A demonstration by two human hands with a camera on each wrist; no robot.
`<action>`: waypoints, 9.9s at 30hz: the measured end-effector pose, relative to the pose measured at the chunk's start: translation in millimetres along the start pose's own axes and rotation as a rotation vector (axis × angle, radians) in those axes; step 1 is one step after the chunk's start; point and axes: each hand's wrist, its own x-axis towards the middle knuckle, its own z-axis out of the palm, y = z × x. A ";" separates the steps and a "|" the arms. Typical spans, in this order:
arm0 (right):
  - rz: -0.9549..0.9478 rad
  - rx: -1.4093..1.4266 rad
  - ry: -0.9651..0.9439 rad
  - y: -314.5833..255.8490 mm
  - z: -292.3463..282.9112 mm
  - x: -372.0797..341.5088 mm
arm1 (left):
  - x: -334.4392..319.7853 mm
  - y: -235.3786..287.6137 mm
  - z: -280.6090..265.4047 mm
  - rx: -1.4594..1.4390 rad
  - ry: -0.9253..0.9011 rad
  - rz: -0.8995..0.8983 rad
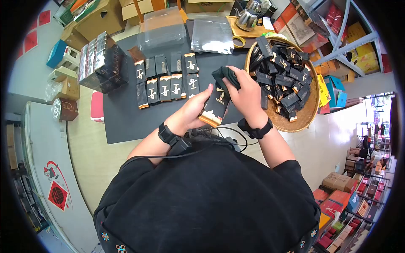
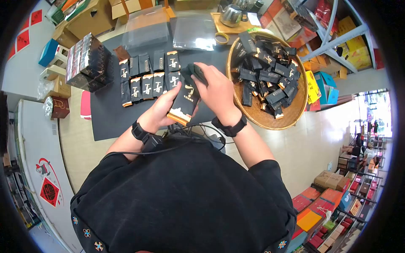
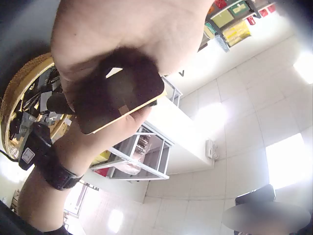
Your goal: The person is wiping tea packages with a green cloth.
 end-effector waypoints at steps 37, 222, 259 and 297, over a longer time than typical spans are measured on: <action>-0.275 0.190 -0.612 -76.5 39.3 -19.3 | -54.6 21.9 -45.8 -0.154 0.152 0.088; 1.142 0.250 0.325 171.4 -306.7 -247.8 | 432.5 -234.7 100.5 2.013 0.136 0.244; -0.021 0.056 -0.064 -10.8 -11.2 -15.8 | 29.5 -37.2 58.1 -0.016 0.180 0.540; 0.186 0.457 -0.455 -115.9 85.3 -3.3 | -81.8 45.3 -32.5 0.264 0.549 0.765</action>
